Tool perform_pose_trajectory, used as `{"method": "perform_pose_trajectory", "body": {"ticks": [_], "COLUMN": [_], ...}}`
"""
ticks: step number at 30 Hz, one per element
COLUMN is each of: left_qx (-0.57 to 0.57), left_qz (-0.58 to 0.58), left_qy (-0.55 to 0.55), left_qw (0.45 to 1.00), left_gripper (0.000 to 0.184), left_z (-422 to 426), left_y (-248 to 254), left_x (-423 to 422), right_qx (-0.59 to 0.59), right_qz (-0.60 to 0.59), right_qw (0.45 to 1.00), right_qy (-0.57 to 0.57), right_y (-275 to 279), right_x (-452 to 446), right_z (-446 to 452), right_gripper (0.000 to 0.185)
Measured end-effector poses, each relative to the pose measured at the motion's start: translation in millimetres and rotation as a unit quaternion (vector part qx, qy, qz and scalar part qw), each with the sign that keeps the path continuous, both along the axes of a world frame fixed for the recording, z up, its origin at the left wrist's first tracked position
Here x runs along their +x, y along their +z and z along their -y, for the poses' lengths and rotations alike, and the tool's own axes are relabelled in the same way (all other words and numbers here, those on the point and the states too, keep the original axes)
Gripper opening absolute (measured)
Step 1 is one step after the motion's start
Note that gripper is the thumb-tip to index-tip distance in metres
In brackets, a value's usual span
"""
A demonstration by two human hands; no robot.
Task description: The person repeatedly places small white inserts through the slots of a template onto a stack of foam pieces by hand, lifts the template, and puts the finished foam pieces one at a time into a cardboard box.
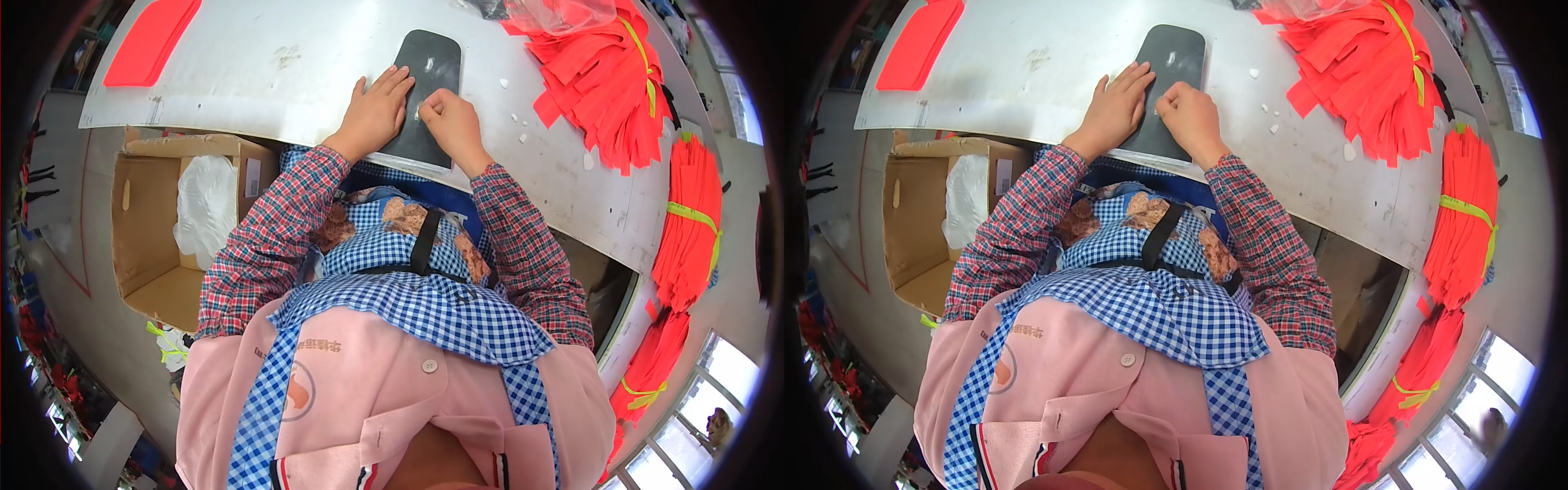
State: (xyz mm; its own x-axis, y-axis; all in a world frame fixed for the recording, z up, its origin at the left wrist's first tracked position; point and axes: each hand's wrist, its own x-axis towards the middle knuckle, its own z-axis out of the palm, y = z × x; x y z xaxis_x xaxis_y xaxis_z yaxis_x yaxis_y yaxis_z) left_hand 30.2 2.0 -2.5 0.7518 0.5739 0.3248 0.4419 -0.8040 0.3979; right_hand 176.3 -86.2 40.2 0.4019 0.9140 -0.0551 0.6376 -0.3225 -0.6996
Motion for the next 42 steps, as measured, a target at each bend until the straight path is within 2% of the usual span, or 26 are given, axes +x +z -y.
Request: {"method": "perform_pose_trajectory", "body": {"ticks": [5, 8, 14, 24, 30, 33, 36, 39, 42], "left_qx": [0.001, 0.004, -0.012, -0.007, -0.003, -0.001, 0.000, -0.004, -0.009], "left_qz": [0.001, -0.003, 0.003, 0.011, 0.001, 0.004, 0.011, 0.004, -0.005], "left_qy": [0.002, 0.002, -0.003, -0.004, -0.002, 0.000, -0.001, -0.001, -0.002], "left_qw": [1.000, 1.000, 1.000, 1.000, 1.000, 1.000, 1.000, 1.000, 1.000], "left_gripper": [0.040, 0.040, 0.041, 0.042, 0.042, 0.042, 0.042, 0.041, 0.041], "left_z": [1, 0, 0, 2, 3, 3, 2, 1, 2], "left_y": [1, -1, 1, 3, 3, 3, 2, 3, 4], "left_x": [0, 0, 0, 0, 0, 1, 1, 0, 1], "right_qx": [-0.005, -0.054, 0.006, 0.008, -0.020, -0.081, 0.015, 0.047, -0.077], "right_qz": [0.016, 0.022, -0.096, 0.024, 0.047, -0.045, 0.027, 0.090, -0.012], "right_qw": [1.000, 0.997, 0.995, 0.999, 0.999, 0.996, 0.999, 0.995, 0.997], "right_qy": [-0.003, 0.055, -0.004, -0.028, 0.012, 0.005, -0.021, -0.024, 0.027], "right_y": [0, 7, -17, -22, -21, -12, -29, -27, -8], "right_x": [-2, 5, 40, 62, 66, 67, 66, 60, 67], "right_z": [-2, -1, -32, -78, -81, -80, -82, -81, -82], "right_gripper": [0.020, 0.020, 0.024, 0.028, 0.028, 0.029, 0.029, 0.028, 0.027]}}
